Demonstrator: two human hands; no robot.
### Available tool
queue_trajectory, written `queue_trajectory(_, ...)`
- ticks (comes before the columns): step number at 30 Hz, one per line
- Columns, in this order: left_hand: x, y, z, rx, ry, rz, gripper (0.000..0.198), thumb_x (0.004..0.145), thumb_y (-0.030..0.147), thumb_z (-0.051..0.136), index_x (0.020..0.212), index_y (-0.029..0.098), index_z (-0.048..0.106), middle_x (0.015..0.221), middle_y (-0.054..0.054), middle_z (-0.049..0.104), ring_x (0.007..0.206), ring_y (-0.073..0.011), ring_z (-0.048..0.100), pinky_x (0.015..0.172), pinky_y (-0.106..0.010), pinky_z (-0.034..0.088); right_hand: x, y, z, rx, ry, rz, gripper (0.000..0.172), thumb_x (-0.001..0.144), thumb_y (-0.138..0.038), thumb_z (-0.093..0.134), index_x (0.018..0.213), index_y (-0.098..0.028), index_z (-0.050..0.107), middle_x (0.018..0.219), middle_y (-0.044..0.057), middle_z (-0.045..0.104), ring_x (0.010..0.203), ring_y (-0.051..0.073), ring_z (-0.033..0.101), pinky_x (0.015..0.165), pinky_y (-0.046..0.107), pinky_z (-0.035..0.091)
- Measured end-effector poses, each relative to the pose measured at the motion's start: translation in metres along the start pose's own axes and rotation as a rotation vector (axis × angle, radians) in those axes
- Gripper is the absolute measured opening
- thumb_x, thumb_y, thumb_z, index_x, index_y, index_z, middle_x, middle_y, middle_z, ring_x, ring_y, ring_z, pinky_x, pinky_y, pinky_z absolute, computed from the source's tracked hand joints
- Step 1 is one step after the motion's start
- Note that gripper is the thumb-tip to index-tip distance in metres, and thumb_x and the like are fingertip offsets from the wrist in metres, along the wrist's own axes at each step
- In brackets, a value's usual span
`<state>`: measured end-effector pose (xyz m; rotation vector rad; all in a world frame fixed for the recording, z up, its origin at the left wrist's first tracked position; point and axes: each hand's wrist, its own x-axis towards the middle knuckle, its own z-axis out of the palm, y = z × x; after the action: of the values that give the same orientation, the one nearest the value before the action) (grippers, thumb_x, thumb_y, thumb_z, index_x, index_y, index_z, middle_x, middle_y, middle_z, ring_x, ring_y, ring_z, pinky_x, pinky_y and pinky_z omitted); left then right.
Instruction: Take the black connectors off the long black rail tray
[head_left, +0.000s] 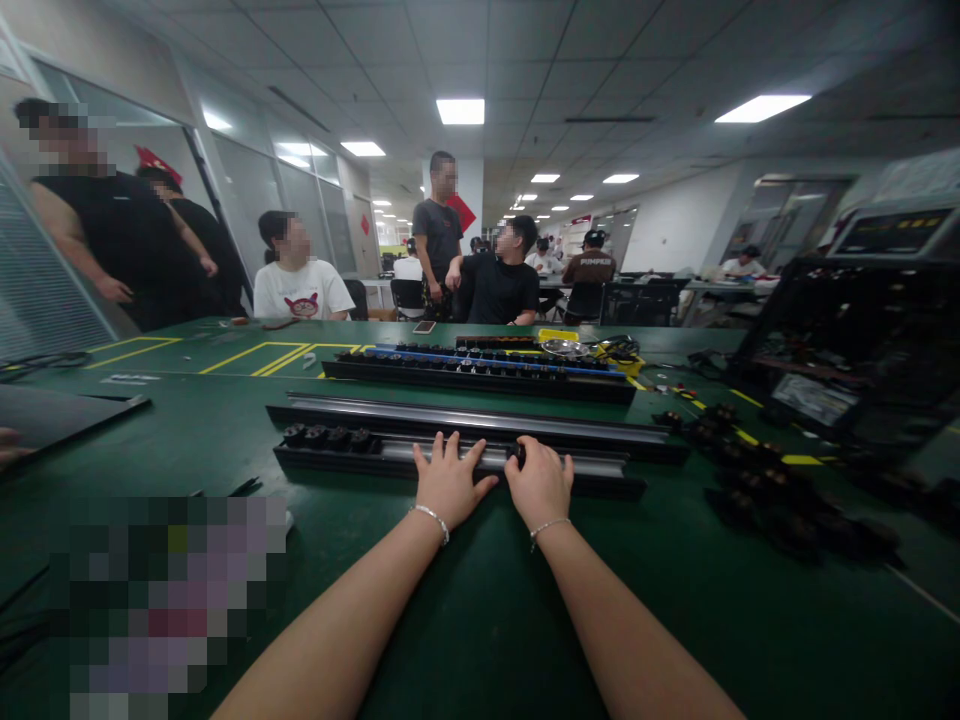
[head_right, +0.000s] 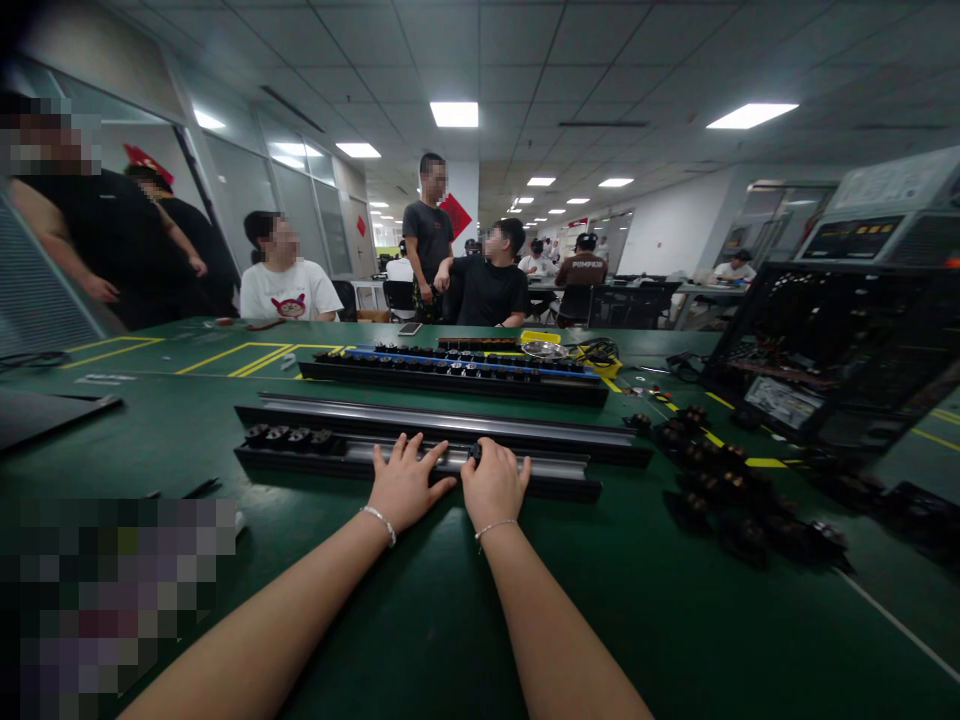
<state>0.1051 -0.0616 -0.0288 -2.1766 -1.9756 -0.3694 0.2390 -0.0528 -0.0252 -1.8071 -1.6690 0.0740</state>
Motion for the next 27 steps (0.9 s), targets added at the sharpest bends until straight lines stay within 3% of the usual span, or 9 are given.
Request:
queue_trajectory(14, -0.001, 0.001, -0.002, -0.009, -0.007, -0.005, 0.061, 0.078, 0.066, 0.038, 0.133, 0.04, 0.037, 0.142, -0.009, 0.038, 0.134, -0.0355, 0.023, 0.102, -0.063, 0.012, 0.004, 0.01, -0.009, -0.055, 0.026, 0.05, 0.03, 0.078, -0.024, 0.045, 0.104, -0.02, 0.058, 0.102, 0.007, 0.065, 0.105, 0.022, 0.051, 0.101, 0.044, 0.017)
queue_trajectory(20, 0.0, 0.0, -0.001, -0.02, 0.007, 0.003, 0.061, 0.078, 0.067, 0.038, 0.133, 0.04, 0.037, 0.142, -0.009, 0.038, 0.133, -0.0357, 0.023, 0.102, -0.063, 0.013, 0.007, 0.016, -0.013, -0.086, 0.044, 0.031, 0.029, 0.077, -0.024, 0.045, 0.102, -0.019, 0.059, 0.102, 0.008, 0.064, 0.1, 0.022, 0.052, 0.093, 0.036, 0.028)
queue_trajectory(27, 0.001, -0.002, 0.004, -0.021, 0.02, 0.011, 0.062, 0.078, 0.068, 0.036, 0.133, 0.041, 0.037, 0.142, -0.009, 0.038, 0.134, -0.0358, 0.023, 0.102, -0.063, 0.012, 0.012, 0.026, -0.018, -0.127, 0.067, 0.045, 0.028, 0.075, -0.023, 0.045, 0.099, -0.018, 0.059, 0.097, 0.007, 0.064, 0.098, 0.022, 0.052, 0.089, 0.034, 0.03)
